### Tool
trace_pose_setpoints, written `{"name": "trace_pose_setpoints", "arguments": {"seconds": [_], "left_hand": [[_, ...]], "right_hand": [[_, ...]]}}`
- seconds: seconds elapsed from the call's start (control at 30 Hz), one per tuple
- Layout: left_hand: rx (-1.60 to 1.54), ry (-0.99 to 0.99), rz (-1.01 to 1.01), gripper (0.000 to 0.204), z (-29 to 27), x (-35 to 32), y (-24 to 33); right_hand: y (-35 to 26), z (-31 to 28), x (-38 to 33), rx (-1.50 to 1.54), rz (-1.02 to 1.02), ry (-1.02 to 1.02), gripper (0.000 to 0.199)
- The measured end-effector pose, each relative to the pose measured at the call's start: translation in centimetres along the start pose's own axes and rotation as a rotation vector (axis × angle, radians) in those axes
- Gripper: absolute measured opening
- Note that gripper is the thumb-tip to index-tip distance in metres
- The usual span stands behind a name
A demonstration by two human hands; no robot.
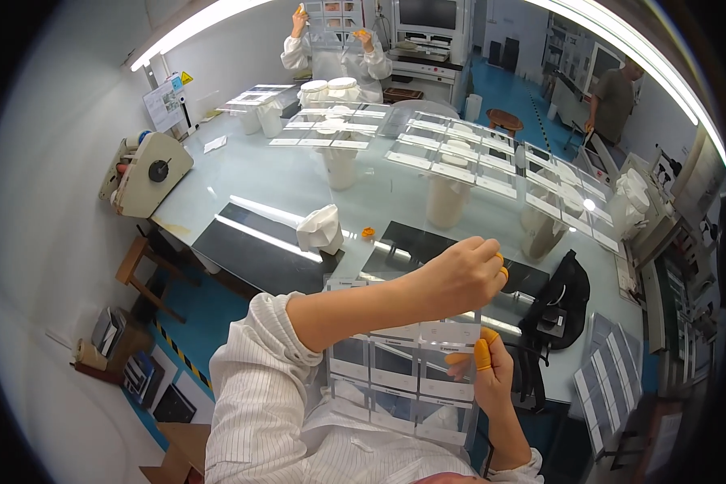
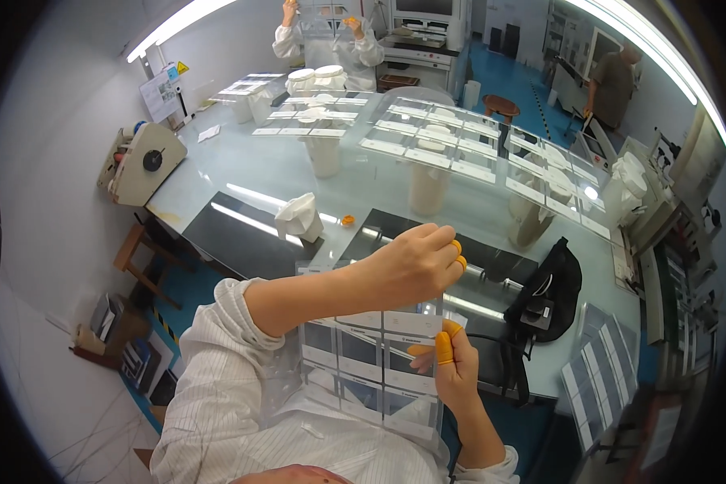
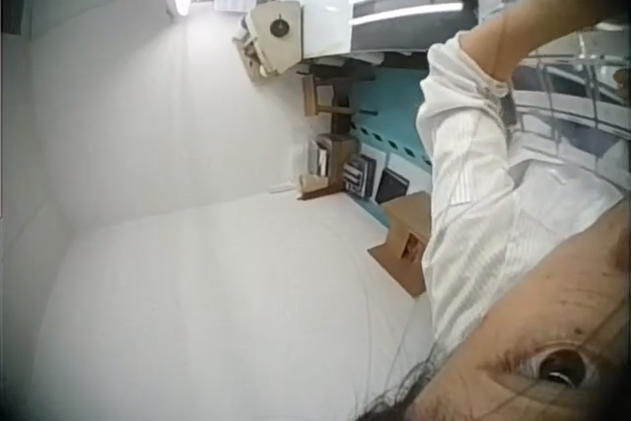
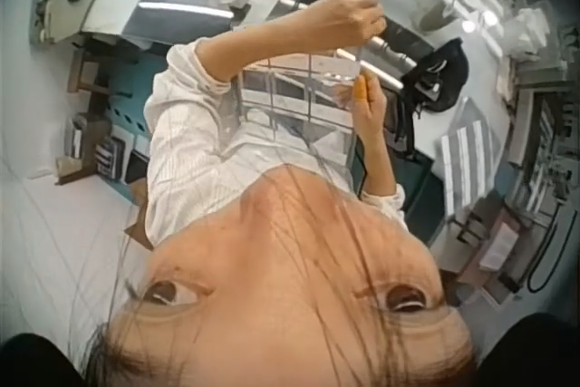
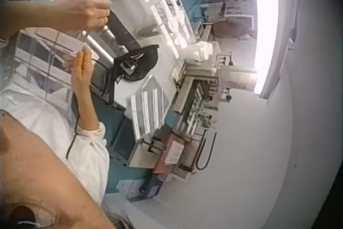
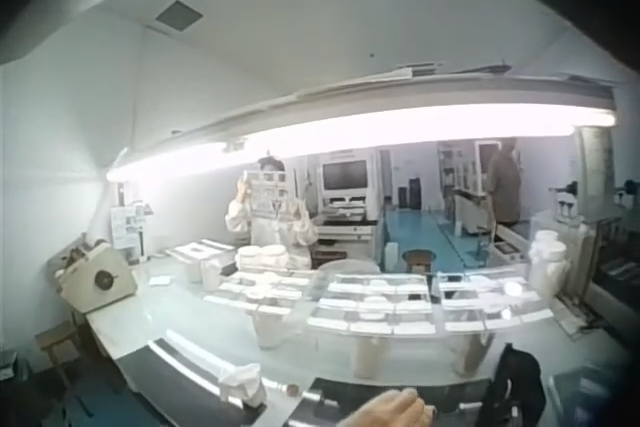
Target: Cleaning and inspecting metal grids using a white cloth at an industrial workstation.
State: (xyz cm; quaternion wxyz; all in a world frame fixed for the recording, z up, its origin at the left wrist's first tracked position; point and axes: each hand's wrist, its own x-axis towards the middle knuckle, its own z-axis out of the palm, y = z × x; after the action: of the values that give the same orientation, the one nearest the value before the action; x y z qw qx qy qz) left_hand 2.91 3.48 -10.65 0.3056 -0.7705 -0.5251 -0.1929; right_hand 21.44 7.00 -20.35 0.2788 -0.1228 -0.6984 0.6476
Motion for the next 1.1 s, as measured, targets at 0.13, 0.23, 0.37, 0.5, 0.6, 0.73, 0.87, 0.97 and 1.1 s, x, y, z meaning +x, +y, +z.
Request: {"name": "trace_pose_setpoints", "arguments": {"seconds": [0.13,0.23,0.37,0.5,0.6,0.73,0.87,0.97,1.1], "left_hand": [[0.043,0.034,0.132,0.011,1.3,-0.7,0.1],[-0.003,0.128,0.162,0.009,2.8,-1.6,0.4],[-0.103,0.252,0.131,0.016,5.4,-4.1,2.1],[-0.483,0.234,-0.200,0.027,5.2,-6.9,5.6],[-0.499,0.256,-0.383,0.030,5.0,-7.7,6.5],[-0.397,0.299,-0.447,0.030,4.5,-7.0,7.8],[-0.387,0.318,-0.482,0.030,3.6,-6.9,8.5],[-0.332,0.265,-0.499,0.027,3.4,-7.8,8.5],[-0.311,0.259,-0.531,0.022,3.1,-8.5,8.6]], "right_hand": [[0.4,0.1,-0.4,0.001,0.024,0.073,0.024],[-0.3,0.3,-0.8,0.007,0.111,0.150,0.023],[0.8,0.2,-1.1,-0.064,0.135,0.250,0.023],[1.9,-0.4,-0.8,-0.027,0.137,0.182,0.022],[0.8,-1.1,0.4,-0.151,0.106,0.060,0.021],[-0.8,-1.5,3.5,-0.121,-0.056,0.122,0.020],[-1.3,-0.4,4.2,-0.088,-0.066,0.210,0.008],[-0.5,0.5,4.4,-0.123,-0.065,0.197,0.010],[-0.7,1.5,4.6,-0.141,-0.070,0.171,0.012]]}}
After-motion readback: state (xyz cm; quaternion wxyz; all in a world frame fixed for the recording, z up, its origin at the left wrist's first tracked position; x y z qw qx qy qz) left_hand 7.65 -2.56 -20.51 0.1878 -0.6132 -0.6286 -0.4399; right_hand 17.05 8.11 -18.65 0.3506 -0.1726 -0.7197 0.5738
